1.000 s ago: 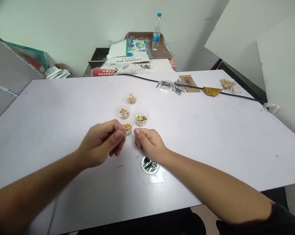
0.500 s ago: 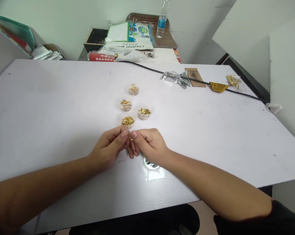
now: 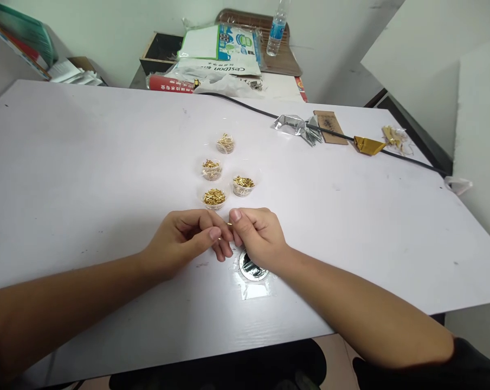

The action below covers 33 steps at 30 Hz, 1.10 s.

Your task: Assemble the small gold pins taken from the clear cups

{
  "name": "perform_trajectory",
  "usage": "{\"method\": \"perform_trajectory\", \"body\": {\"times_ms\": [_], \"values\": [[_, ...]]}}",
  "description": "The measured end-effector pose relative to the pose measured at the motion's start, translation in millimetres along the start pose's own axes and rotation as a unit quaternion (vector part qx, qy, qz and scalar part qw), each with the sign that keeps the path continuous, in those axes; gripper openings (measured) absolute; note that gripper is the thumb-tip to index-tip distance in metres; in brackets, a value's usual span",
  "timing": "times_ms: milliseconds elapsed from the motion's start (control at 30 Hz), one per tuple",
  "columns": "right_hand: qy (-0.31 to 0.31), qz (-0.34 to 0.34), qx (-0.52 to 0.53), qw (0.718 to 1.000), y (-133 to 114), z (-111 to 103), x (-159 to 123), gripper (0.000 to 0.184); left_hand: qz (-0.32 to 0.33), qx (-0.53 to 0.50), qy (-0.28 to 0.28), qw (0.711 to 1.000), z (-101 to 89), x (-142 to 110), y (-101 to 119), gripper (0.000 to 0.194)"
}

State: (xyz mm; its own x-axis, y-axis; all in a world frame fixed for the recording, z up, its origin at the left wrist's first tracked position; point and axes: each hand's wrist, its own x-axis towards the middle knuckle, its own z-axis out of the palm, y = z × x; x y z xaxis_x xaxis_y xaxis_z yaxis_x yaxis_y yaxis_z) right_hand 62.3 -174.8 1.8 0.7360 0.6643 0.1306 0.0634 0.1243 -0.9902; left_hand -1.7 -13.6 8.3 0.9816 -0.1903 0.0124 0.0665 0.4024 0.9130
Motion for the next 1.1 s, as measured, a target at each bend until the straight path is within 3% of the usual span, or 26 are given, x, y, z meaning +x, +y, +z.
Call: {"method": "perform_trajectory", "body": {"times_ms": [200, 667, 967, 1100], "values": [[0.018, -0.015, -0.076, 0.997, 3.3, -6.5, 0.2, 0.056, -0.046, 0.008, -0.011, 0.999, -1.6, 0.7, 1.2, 0.026], [0.000, -0.063, -0.090, 0.994, 6.0, -8.3, 1.5, 0.053, -0.028, -0.064, 0.037, 0.997, -3.3, 4.7, 0.1, 0.037], [-0.006, -0.044, -0.078, 0.996, 5.4, -8.5, 0.6, 0.054, 0.017, -0.039, 0.047, 0.998, -2.4, 6.4, -2.6, 0.010], [-0.024, -0.069, -0.048, 0.996, 3.5, -7.0, 1.8, 0.051, 0.037, -0.026, 0.045, 0.998, -1.3, 6.8, -1.6, 0.004]]}}
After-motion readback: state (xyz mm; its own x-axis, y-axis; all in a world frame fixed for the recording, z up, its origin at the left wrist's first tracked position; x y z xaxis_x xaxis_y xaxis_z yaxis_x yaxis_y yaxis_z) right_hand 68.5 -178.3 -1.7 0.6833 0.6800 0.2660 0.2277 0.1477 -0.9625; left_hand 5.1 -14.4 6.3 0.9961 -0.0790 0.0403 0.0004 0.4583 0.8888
